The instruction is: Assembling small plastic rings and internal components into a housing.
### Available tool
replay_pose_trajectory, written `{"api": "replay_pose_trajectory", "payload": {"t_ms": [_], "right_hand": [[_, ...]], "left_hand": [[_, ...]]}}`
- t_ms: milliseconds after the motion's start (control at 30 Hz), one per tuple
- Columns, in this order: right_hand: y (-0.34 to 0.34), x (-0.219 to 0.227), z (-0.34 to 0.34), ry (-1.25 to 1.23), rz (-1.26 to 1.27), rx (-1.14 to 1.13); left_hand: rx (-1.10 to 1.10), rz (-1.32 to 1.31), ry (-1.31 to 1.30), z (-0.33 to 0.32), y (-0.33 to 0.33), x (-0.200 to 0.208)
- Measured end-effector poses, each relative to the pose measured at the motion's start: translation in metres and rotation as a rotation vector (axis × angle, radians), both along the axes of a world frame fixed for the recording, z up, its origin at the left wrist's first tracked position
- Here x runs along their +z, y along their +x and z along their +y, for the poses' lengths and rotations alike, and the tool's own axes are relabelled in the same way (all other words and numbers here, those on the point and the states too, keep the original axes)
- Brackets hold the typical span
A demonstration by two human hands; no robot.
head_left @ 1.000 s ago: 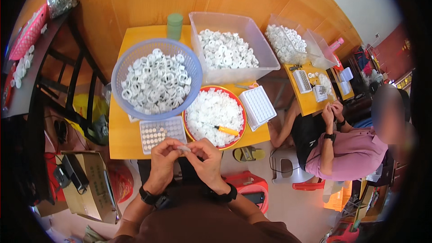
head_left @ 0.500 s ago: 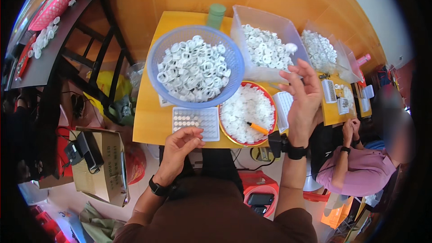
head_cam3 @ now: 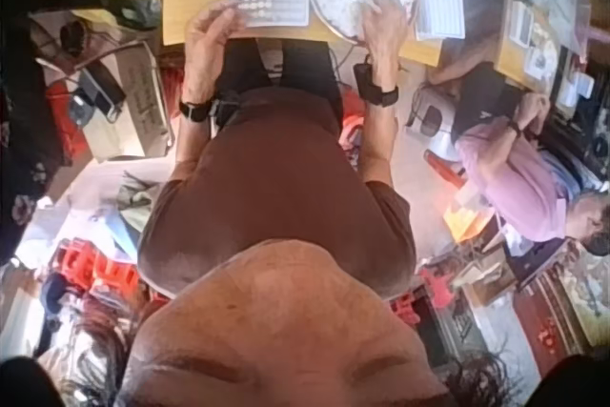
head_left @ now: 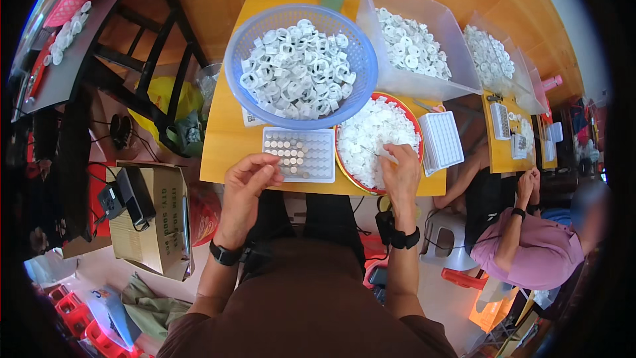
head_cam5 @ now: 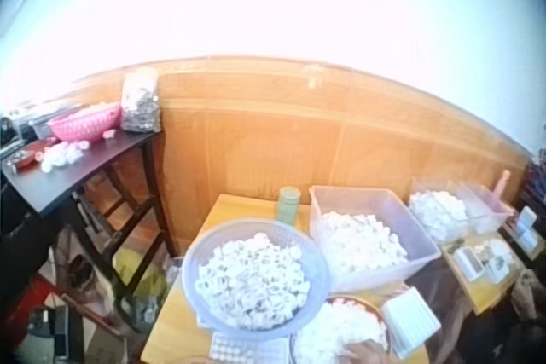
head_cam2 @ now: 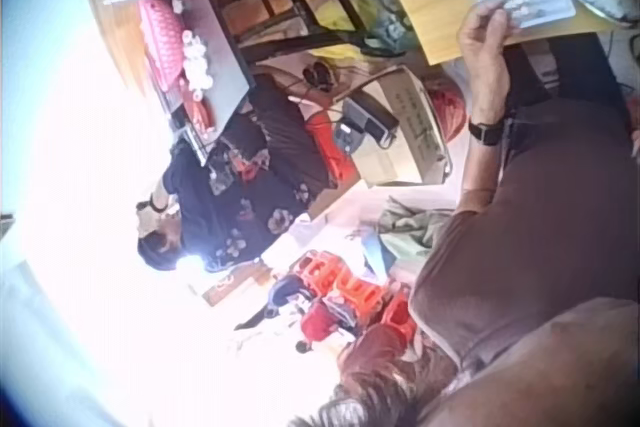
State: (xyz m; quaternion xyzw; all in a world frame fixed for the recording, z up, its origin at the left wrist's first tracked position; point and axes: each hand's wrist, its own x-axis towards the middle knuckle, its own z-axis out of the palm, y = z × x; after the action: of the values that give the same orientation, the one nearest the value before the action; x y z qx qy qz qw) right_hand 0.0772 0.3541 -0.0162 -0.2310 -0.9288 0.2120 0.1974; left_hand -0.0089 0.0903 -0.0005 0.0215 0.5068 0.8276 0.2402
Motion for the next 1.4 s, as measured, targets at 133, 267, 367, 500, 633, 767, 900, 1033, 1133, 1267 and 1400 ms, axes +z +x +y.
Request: {"api": "replay_pose_trajectory", "payload": {"t_ms": [133, 267, 367, 500, 633, 767, 900, 1033, 1133, 1267, 1400], "right_hand": [[0.007, -0.012, 0.007, -0.015, -0.058, 0.052], [0.007, -0.007, 0.007, 0.062, -0.068, 0.135], [0.011, -0.006, 0.011, -0.021, 0.008, 0.105], [0.013, -0.005, 0.034, -0.081, 0.128, -0.081], [0.013, -0.018, 0.051, 0.058, 0.01, -0.17], [0.015, -0.026, 0.046, 0.163, -0.04, -0.151], [0.012, -0.012, 0.037, 0.101, -0.01, -0.121], [-0.003, 0.031, 0.029, 0.008, 0.055, -0.011], [-0.044, 0.057, 0.012, 0.01, 0.115, 0.259], [-0.118, 0.065, -0.017, 0.108, 0.112, 0.507], [-0.173, 0.037, -0.01, 0.182, 0.139, 0.665]], "left_hand": [[0.03, 0.003, -0.006, -0.01, -0.003, -0.004], [0.021, 0.002, -0.007, -0.007, -0.001, -0.004], [0.015, -0.012, -0.008, -0.007, 0.002, -0.004], [0.033, -0.035, -0.059, -0.01, 0.002, -0.009], [0.022, -0.048, -0.035, -0.01, 0.001, -0.008], [0.038, -0.048, -0.044, -0.011, 0.002, -0.008], [0.048, -0.058, -0.045, -0.016, 0.0, -0.014], [0.012, -0.054, -0.023, -0.02, -0.001, -0.018], [0.019, -0.052, -0.013, -0.02, 0.0, -0.016], [0.071, -0.067, -0.009, -0.029, 0.004, -0.017], [0.085, -0.064, 0.031, -0.028, 0.009, -0.013]]}}
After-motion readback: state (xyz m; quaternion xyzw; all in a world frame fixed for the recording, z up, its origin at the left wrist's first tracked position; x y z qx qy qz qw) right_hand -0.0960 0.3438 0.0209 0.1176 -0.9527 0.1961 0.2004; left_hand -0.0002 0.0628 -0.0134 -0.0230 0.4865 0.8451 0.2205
